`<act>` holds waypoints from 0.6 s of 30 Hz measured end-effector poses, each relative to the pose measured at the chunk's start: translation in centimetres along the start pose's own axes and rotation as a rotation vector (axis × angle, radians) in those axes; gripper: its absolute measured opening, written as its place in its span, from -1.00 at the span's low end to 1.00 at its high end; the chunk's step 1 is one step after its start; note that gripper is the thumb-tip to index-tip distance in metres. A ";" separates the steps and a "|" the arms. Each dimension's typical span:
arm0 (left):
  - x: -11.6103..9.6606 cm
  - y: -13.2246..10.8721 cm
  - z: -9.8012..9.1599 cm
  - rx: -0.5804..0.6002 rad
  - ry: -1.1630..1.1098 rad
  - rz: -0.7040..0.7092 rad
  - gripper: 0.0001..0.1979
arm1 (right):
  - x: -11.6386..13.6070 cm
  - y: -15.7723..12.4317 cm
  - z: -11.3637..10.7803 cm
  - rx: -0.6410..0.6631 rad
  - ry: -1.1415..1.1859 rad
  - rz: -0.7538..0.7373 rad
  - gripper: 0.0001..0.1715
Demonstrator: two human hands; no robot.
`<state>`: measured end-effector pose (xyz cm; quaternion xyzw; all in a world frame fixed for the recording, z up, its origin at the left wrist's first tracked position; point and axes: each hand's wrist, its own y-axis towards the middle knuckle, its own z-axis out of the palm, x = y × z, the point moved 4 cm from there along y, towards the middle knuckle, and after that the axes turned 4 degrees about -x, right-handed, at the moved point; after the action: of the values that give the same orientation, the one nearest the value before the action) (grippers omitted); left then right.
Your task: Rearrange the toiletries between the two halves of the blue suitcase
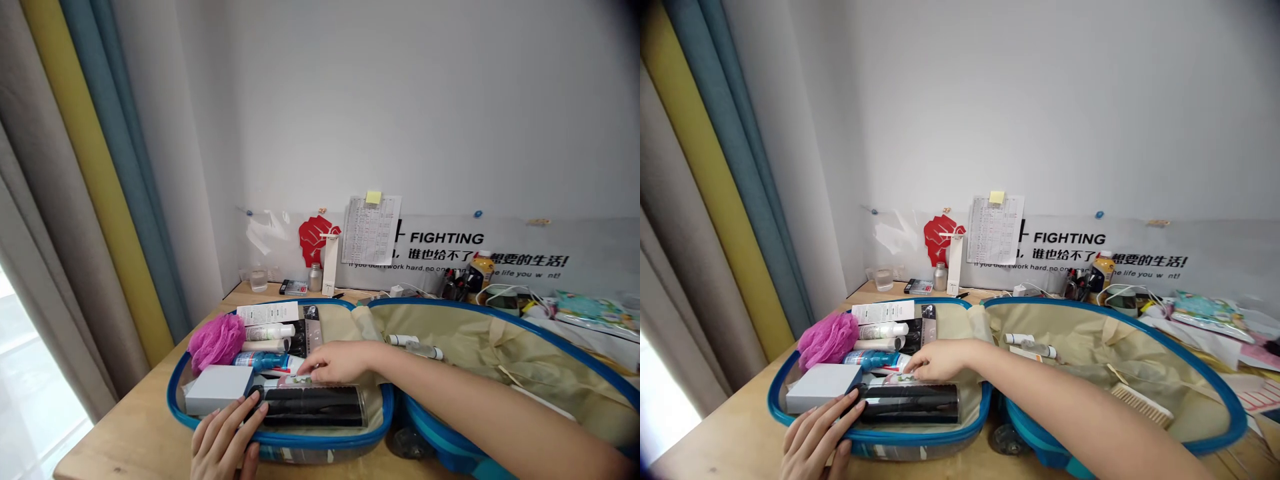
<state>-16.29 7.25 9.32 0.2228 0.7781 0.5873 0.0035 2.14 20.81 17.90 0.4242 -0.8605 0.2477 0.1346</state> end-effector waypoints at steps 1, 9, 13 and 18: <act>0.0 -0.1 0.0 0.000 -0.004 -0.001 -0.44 | -0.4 -0.5 -0.7 -0.018 0.016 -0.053 -0.54; 0.0 0.0 0.1 0.000 0.004 -0.003 -0.42 | -12.2 -9.0 -8.6 -0.441 0.013 0.371 -0.56; 0.1 0.1 0.0 -0.005 0.022 0.006 -0.42 | -17.8 -11.9 -6.0 -0.401 -0.150 0.588 -0.78; 0.2 0.1 0.0 0.011 0.033 0.014 -0.39 | -20.9 -12.6 -1.4 -0.386 -0.280 0.733 -0.73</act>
<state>-16.44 7.30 9.42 0.2187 0.7796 0.5867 -0.0149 24.81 28.92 13.75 0.0872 -0.9947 0.0539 -0.0033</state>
